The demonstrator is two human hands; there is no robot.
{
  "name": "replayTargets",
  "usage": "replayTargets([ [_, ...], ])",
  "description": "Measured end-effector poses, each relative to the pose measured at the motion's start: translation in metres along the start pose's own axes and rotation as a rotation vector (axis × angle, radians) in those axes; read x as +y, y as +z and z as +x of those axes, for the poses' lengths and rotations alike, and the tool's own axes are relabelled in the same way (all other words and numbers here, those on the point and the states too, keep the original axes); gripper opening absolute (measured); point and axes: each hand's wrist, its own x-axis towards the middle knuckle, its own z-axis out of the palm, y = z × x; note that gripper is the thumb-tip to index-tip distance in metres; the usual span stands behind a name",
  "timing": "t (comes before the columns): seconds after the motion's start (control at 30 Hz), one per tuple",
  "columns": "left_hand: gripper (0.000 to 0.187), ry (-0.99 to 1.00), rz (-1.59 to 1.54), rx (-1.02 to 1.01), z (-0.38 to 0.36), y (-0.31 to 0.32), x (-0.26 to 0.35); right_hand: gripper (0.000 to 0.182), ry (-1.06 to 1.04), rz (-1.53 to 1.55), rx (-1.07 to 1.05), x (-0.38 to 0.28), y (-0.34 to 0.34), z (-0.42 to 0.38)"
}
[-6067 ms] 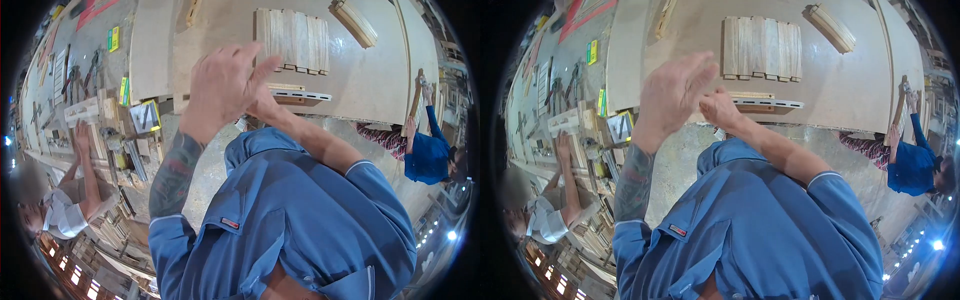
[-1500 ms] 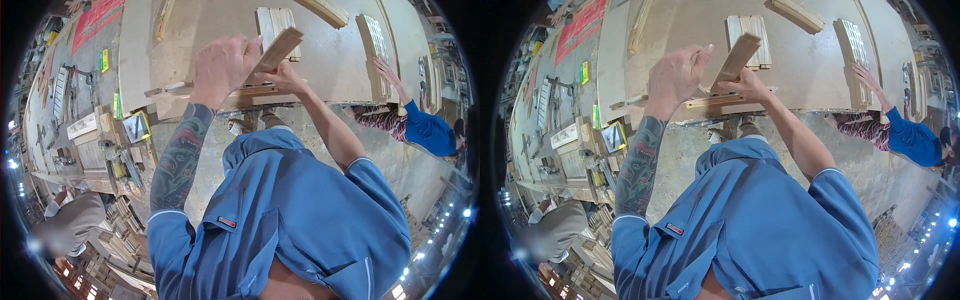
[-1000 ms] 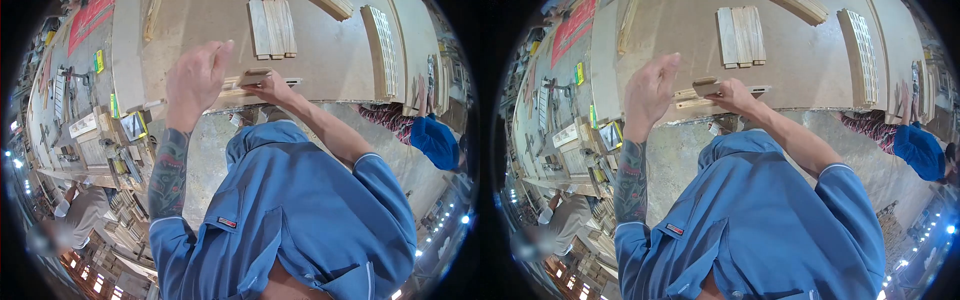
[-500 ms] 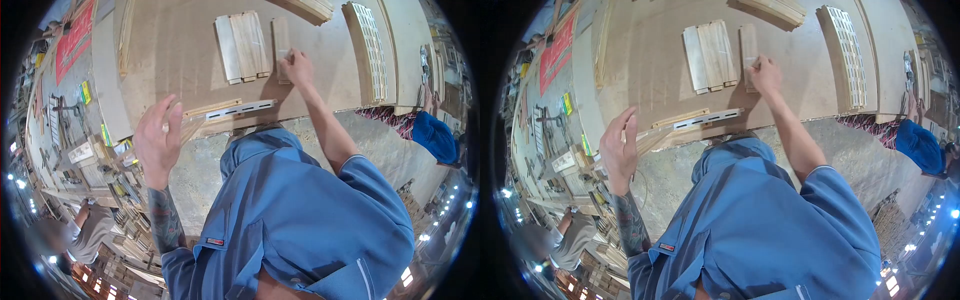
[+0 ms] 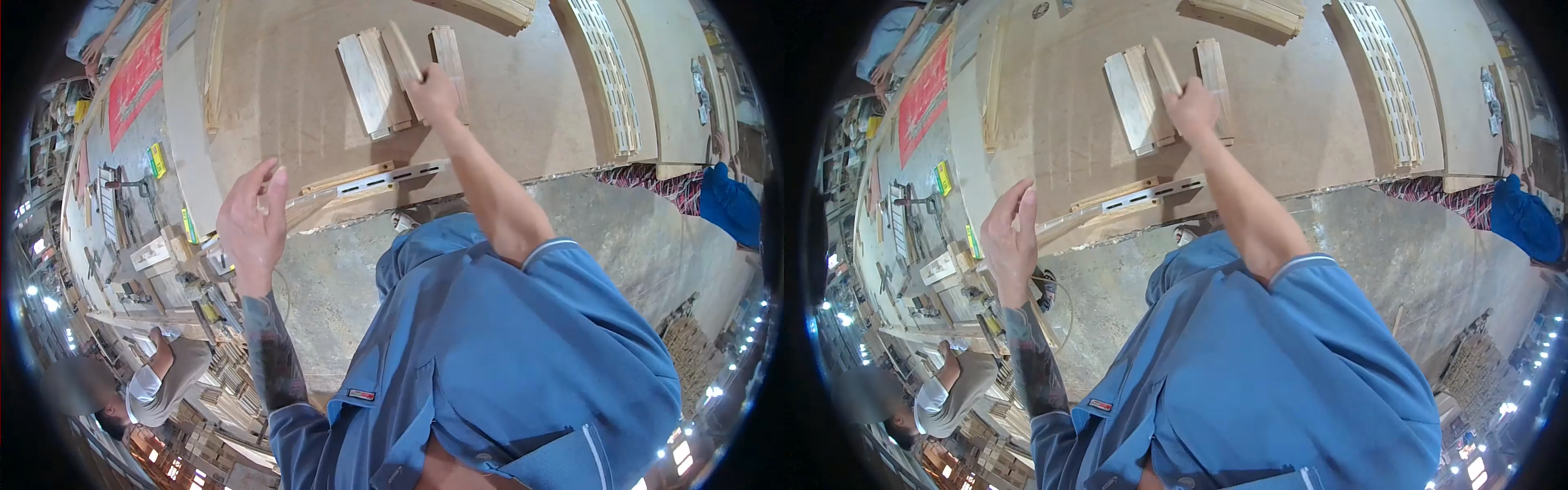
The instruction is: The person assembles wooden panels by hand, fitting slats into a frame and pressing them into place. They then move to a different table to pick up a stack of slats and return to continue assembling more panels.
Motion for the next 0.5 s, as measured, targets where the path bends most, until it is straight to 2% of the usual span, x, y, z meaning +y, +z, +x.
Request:
replayTargets([
  [0.07,0.036,-0.013,0.014,-0.013,-0.001,0.0,0.0,0.037,-0.033,0.605,0.088,0.009,-0.017,-0.015],
  [0.1,0.036,-0.029,0.008,-0.008,-0.001,0.001,-0.001,0.033,-0.063,0.792,0.084,0.005,-0.027,-0.034],
  [0.13,0.036,0.001,-0.004,0.018,-0.001,0.002,-0.003,0.033,-0.075,0.779,0.062,0.006,-0.033,-0.052],
  [0.2,0.036,0.007,-0.011,0.05,-0.004,0.006,-0.009,0.028,-0.405,0.841,-0.418,0.009,-0.038,-0.089],
  [0.23,0.037,0.048,0.006,0.073,-0.004,0.008,-0.012,0.028,-0.391,0.852,-0.545,0.011,-0.03,-0.104],
  [0.27,0.037,0.09,0.022,0.094,-0.004,0.009,-0.014,0.028,-0.401,0.847,-0.562,0.009,-0.023,-0.112],
  [0.4,0.042,0.018,0.009,0.058,-0.005,0.009,-0.016,0.03,-0.481,0.729,-0.554,-0.004,0.0,-0.123],
  [0.47,0.047,0.051,0.014,0.086,-0.004,0.012,-0.02,0.033,-0.567,0.572,-0.608,-0.012,-0.001,-0.12],
  [0.5,0.047,0.046,0.011,0.087,-0.005,0.012,-0.02,0.032,-0.569,0.374,-0.607,-0.035,-0.027,-0.13],
])
